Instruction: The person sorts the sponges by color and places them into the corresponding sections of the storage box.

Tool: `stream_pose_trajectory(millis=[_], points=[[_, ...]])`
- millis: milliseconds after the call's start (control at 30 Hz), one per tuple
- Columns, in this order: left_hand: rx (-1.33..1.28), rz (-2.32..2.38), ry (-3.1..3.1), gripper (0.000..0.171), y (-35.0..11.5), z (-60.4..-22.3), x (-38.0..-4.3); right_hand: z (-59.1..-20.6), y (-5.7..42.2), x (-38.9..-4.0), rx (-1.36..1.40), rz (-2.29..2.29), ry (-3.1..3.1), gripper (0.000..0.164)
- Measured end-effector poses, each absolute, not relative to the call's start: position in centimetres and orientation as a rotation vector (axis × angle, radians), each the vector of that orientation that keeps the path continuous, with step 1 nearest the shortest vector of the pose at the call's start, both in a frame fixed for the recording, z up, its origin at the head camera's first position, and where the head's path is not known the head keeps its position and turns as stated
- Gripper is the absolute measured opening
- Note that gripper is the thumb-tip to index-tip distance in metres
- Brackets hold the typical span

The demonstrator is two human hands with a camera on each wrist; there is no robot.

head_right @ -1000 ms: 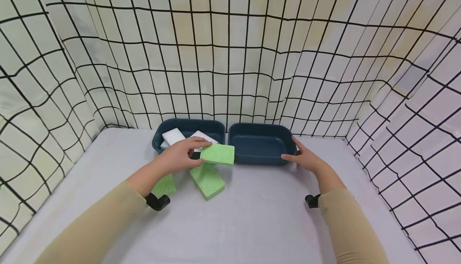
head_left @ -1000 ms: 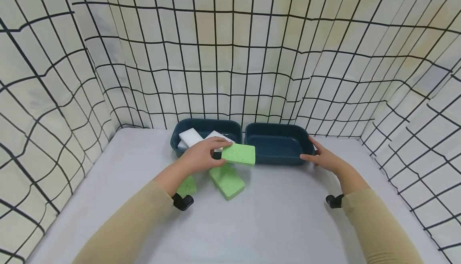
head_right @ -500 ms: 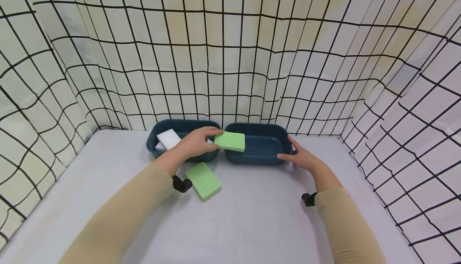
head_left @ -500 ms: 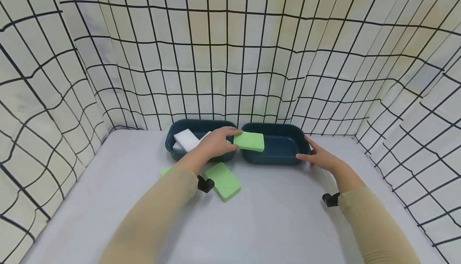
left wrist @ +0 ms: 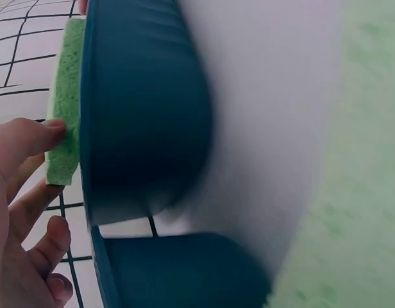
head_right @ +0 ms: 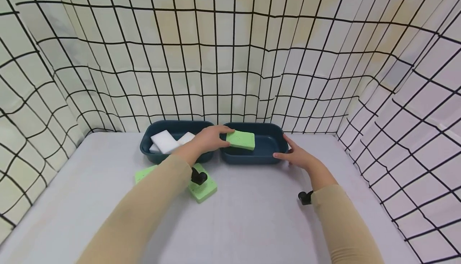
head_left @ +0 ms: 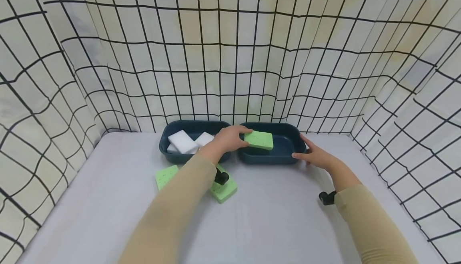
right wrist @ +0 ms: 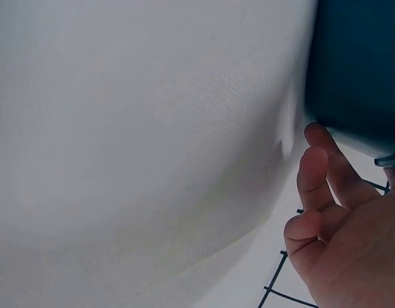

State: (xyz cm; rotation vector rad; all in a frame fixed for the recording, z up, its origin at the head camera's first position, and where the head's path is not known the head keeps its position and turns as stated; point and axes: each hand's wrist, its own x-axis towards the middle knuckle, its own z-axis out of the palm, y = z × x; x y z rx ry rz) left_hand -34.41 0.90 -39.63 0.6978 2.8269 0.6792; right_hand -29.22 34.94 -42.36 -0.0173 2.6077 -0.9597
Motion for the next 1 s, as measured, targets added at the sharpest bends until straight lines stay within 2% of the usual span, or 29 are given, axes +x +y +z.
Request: stream_pose_trajectory(millis=[467, 1000], points=[[0.815, 0.429, 2.773, 0.052, 4.9, -38.9, -35.3, -42.5, 35.4, -29.6, -0.018, -0.963, 2.596, 0.104], [0.845, 0.13, 2.744, 0.049, 6.2, -38.7, -35.7, -42.3, 35.5, -29.8, -0.013, -0.955, 2.578, 0.103]])
